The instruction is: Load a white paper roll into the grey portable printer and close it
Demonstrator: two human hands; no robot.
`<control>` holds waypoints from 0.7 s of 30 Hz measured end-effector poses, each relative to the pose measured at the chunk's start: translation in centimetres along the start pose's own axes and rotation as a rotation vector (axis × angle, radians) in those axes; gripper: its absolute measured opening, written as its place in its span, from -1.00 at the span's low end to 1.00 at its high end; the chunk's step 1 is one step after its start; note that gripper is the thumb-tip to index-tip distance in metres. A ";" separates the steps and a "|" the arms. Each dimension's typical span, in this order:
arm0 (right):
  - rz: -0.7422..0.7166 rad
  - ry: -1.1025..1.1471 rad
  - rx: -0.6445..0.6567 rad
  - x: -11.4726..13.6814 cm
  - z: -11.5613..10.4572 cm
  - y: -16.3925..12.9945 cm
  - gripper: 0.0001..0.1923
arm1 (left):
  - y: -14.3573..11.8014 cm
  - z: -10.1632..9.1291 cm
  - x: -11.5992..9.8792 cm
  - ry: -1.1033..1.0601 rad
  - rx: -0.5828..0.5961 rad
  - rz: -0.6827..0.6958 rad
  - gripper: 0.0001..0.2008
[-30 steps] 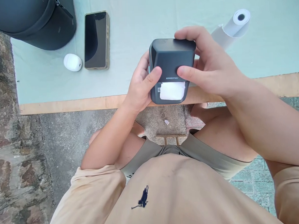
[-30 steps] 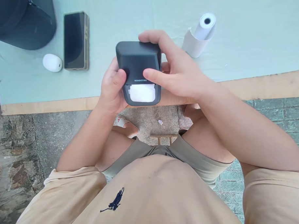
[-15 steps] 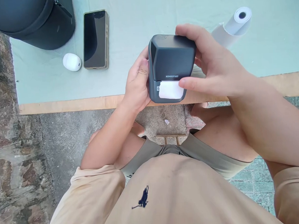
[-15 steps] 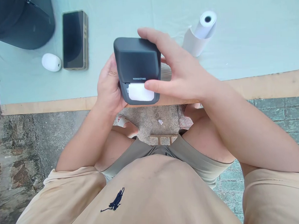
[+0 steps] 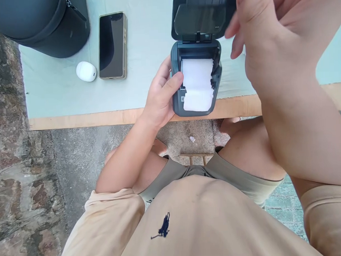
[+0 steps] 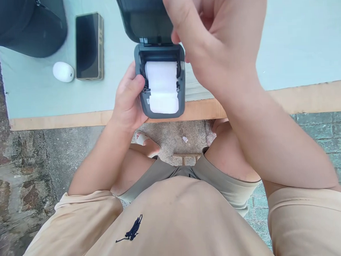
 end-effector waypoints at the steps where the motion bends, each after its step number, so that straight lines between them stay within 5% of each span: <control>1: 0.005 0.014 -0.023 -0.2 0.1 0.2 -0.55 | 0.0 0.0 0.1 -0.001 0.004 0.000 -0.31; 4: -0.135 -0.079 0.027 0.5 0.5 0.4 -0.69 | 0.0 0.0 0.1 -0.010 0.002 -0.009 -0.35; 7: -0.277 -0.320 0.238 1.4 2.1 0.2 -0.92 | -0.1 0.1 0.1 -0.019 -0.004 -0.027 -0.36; 13: -0.202 -0.657 0.525 0.3 4.7 0.0 -0.71 | -0.3 0.3 0.1 -0.041 -0.004 -0.034 -0.41; 17: -0.251 -0.672 0.581 -0.1 5.0 -0.1 -0.67 | -0.2 0.5 0.1 -0.079 0.025 -0.015 -0.38; 21: -0.335 -0.451 0.538 1.0 3.7 -0.4 -0.69 | -0.3 0.5 0.1 -0.077 0.008 -0.025 -0.33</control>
Point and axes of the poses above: each hand's wrist, its own y-axis towards the middle knuckle, its own z-axis out of the palm, x = y × z, the point moved 8 cm from there along y, towards the middle knuckle, and after that the axes turned 8 degrees about x, right-handed, at the moved point
